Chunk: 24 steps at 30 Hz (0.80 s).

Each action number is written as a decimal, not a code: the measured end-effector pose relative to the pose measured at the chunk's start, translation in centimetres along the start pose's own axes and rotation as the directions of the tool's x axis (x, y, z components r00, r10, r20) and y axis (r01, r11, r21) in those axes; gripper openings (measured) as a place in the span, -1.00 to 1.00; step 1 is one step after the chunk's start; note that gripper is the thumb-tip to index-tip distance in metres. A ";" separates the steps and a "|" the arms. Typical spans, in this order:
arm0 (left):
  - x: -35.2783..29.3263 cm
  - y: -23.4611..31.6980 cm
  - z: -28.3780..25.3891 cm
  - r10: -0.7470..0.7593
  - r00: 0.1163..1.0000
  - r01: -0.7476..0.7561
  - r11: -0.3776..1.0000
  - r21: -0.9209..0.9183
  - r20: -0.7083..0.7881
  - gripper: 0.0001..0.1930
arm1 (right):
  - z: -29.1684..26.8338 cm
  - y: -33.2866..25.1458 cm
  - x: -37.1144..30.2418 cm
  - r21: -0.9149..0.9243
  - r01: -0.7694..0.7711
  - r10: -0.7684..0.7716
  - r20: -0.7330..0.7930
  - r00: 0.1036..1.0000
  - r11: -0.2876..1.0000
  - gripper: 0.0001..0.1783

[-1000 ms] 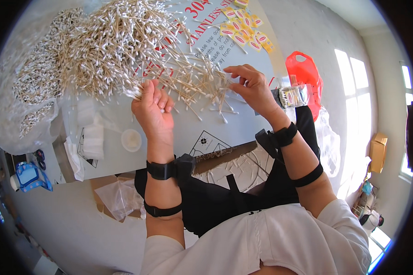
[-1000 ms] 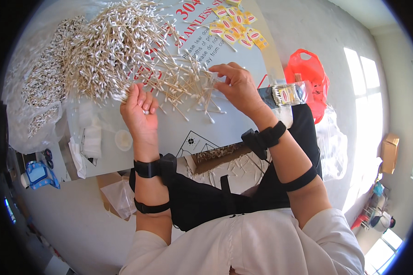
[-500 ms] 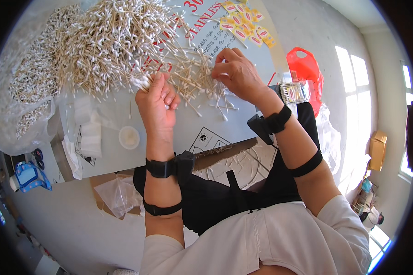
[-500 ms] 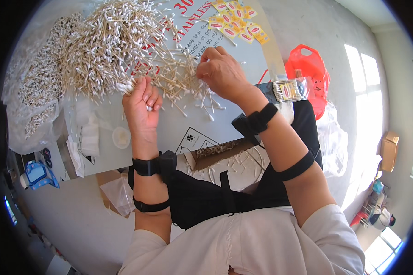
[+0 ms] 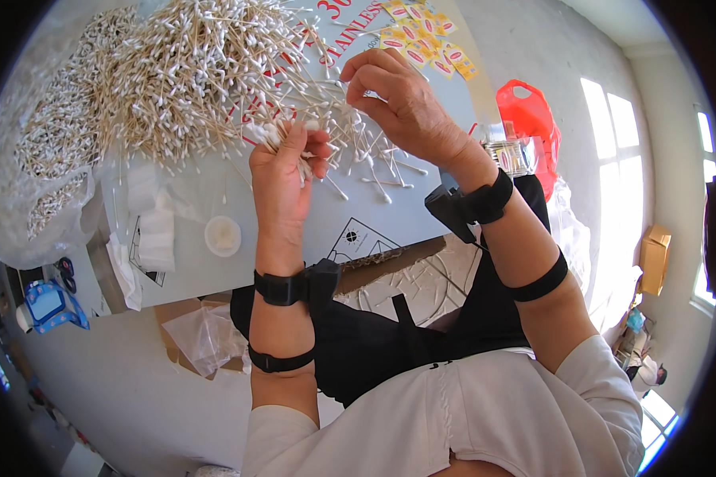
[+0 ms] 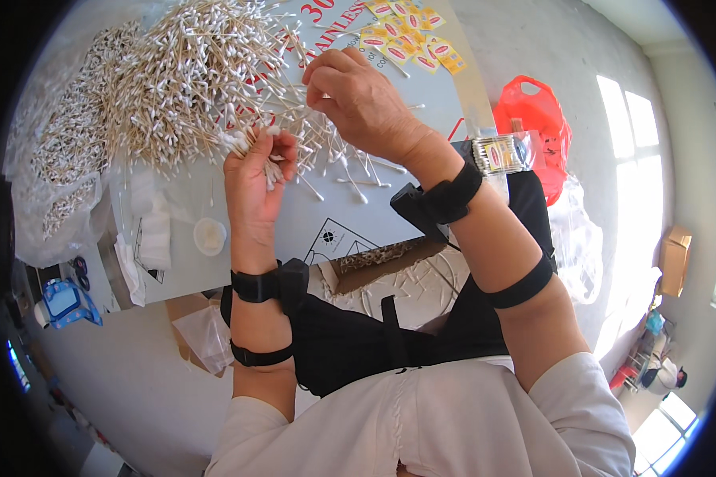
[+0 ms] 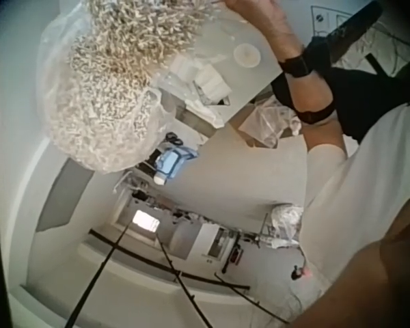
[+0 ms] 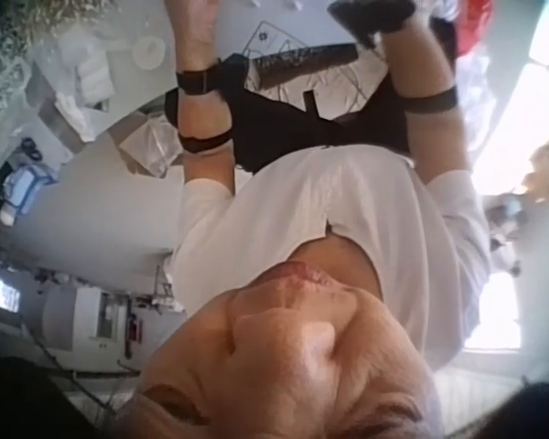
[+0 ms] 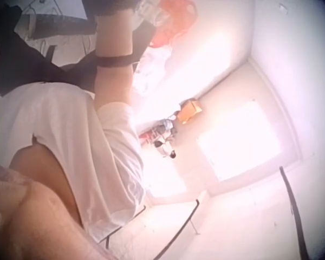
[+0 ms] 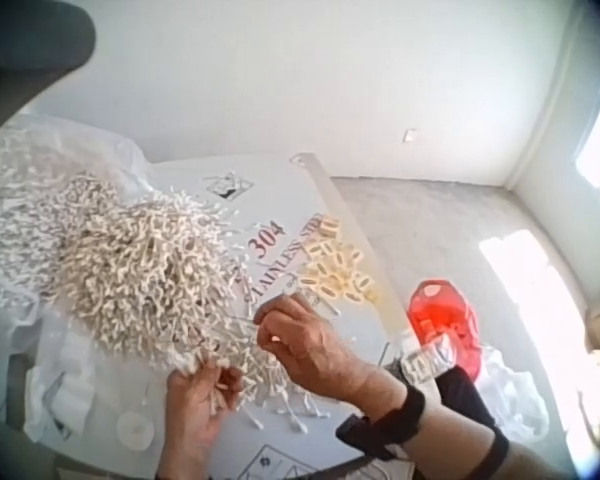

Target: The recorder is sorting and grouping cotton swabs from a large pile on a table in a manufacturing environment.

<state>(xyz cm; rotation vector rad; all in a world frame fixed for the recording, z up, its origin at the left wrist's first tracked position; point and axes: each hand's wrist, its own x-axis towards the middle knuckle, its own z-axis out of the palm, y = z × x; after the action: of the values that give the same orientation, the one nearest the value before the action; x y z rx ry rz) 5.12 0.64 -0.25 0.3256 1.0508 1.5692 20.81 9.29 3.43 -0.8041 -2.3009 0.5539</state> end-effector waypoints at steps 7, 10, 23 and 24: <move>0.2 0.4 -0.9 0.002 0.999 -0.001 0.999 -0.038 0.038 -0.84 | 0.9 -0.8 0.3 0.394 -0.411 0.404 0.105 0.909 0.822 -0.95; 0.1 0.4 -0.8 0.038 0.997 -0.039 0.999 0.022 0.069 -0.75 | 1.4 -1.4 0.2 0.555 -0.478 0.484 0.149 0.862 0.681 -0.92; 0.7 -0.9 -0.7 0.089 0.991 -0.074 0.987 -0.144 0.100 -0.87 | 5.9 -5.8 -2.1 0.434 -0.413 0.520 -0.161 0.839 0.801 -0.94; 0.5 -0.8 -0.1 0.092 0.996 -0.088 0.984 -0.155 0.022 -0.85 | 6.8 -5.9 -2.6 0.415 -0.380 0.495 -0.213 0.843 0.827 -0.93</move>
<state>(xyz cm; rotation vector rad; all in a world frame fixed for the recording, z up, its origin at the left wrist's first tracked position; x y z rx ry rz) 5.46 0.96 -1.08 0.2922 0.8968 1.7111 15.40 2.08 0.83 -1.1572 -1.6492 0.9472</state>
